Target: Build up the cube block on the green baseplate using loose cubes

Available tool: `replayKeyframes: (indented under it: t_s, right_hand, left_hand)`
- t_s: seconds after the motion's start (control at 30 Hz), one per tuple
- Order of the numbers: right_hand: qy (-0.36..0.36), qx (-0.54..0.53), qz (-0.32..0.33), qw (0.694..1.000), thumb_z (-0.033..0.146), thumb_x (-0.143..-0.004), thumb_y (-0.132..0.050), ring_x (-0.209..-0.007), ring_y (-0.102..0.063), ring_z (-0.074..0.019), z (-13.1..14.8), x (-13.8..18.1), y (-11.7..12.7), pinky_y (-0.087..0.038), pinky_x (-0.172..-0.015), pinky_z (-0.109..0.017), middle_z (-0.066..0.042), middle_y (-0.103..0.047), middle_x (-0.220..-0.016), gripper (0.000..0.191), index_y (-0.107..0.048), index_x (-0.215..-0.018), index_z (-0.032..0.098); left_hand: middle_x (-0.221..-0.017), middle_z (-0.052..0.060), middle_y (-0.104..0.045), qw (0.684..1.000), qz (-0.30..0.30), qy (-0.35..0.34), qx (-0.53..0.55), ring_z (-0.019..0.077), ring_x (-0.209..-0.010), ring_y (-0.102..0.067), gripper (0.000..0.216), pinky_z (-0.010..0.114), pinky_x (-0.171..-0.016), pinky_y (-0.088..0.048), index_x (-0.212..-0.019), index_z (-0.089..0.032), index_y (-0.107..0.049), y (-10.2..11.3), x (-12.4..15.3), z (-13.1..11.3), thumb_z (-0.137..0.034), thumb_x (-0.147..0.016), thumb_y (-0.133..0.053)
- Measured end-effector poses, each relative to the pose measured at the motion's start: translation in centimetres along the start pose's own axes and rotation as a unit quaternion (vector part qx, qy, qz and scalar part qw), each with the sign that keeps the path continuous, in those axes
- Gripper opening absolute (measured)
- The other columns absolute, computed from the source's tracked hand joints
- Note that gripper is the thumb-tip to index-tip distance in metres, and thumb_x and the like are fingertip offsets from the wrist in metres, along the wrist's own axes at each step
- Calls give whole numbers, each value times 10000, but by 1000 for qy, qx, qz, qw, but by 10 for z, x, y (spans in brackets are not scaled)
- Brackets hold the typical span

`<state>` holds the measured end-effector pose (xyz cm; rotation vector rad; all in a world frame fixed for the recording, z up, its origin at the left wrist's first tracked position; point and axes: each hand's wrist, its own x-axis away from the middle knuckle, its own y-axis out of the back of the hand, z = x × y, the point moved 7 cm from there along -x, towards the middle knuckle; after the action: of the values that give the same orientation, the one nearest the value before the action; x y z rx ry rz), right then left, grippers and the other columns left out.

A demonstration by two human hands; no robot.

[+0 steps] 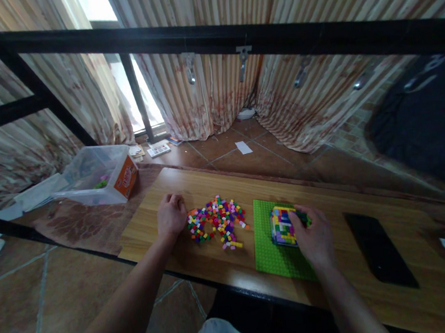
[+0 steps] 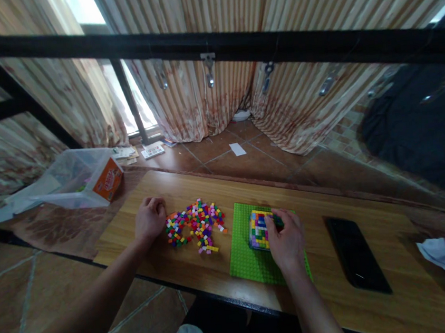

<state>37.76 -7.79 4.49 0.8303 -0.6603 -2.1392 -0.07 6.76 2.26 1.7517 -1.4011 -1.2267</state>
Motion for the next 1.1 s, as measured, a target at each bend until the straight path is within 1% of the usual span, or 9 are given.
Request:
replayKeyframes:
  t_s: [0.2,0.4,0.7,0.8,0.87,0.93,1.0,1.03,1.1]
  right_hand:
    - [-38,-25,20,999,547,-843,-510,-978,-591,-255,-7,0,-2,-445,-906,-418,-133,-648,-1044,476,-698,-1027,150]
    - [-46,-32,21,998,545,-829,-524,-930,-601,-244,-9,-1,-3,-453,-860,-398,-122,-652,-1024,464,-706,-1021,164]
    - [-45,-52,23,997,550,-808,-550,-941,-608,-246,-13,-2,-6,-459,-862,-408,-124,-675,-1020,465,-717,-1010,167]
    - [-73,-80,36,993,569,-805,-558,-970,-623,-252,-22,-2,-5,-472,-859,-404,-128,-682,-1069,495,-716,-1042,164]
    - [-86,-84,18,993,566,-826,-537,-975,-633,-257,-24,-2,4,-481,-842,-395,-129,-687,-1071,507,-712,-1069,157]
    - [-76,-70,-16,995,545,-855,-507,-959,-640,-256,-18,-1,18,-486,-826,-387,-131,-691,-1057,495,-710,-1076,151]
    - [-54,-61,-41,996,516,-872,-498,-938,-645,-249,-4,2,30,-489,-830,-386,-128,-695,-1041,460,-713,-1052,152]
    - [-41,-64,-45,996,503,-878,-499,-927,-647,-245,5,5,34,-491,-838,-388,-124,-698,-1030,436,-714,-1034,157]
    - [-6,-76,-25,997,481,-885,-507,-930,-648,-240,26,14,34,-492,-862,-397,-109,-703,-1019,380,-717,-984,180]
  left_hand:
    - [-1036,90,-640,1000,5,3,-1,230,-998,-621,234,324,-866,-493,-959,-202,-687,-1,0,1,-194,-884,-465]
    - [-1048,94,-636,1000,-1,-6,4,235,-998,-619,239,330,-864,-495,-980,-192,-685,-2,1,2,-197,-896,-461]
    - [-1031,86,-635,1000,-5,-1,6,229,-996,-622,226,320,-868,-493,-947,-207,-684,-3,0,3,-198,-891,-465]
    - [-1021,82,-636,1000,-3,-3,6,222,-983,-622,228,315,-865,-490,-936,-209,-684,-3,0,2,-195,-889,-461]
    - [-1017,83,-636,1000,-2,-5,7,222,-979,-620,231,317,-864,-490,-932,-207,-685,-2,0,1,-194,-889,-459]
    - [-1017,89,-635,1000,0,-4,8,224,-976,-617,235,321,-859,-490,-931,-202,-687,-2,1,0,-185,-886,-458]
    - [-1023,95,-633,1000,3,0,9,225,-971,-616,241,324,-853,-491,-934,-197,-689,-1,1,0,-175,-883,-455]
    - [-1026,97,-632,1000,5,2,10,224,-971,-615,243,323,-852,-491,-936,-194,-689,-1,1,-1,-171,-883,-453]
    - [-1028,97,-631,1000,7,4,10,225,-976,-613,242,322,-856,-490,-939,-190,-689,0,1,-2,-167,-886,-453]
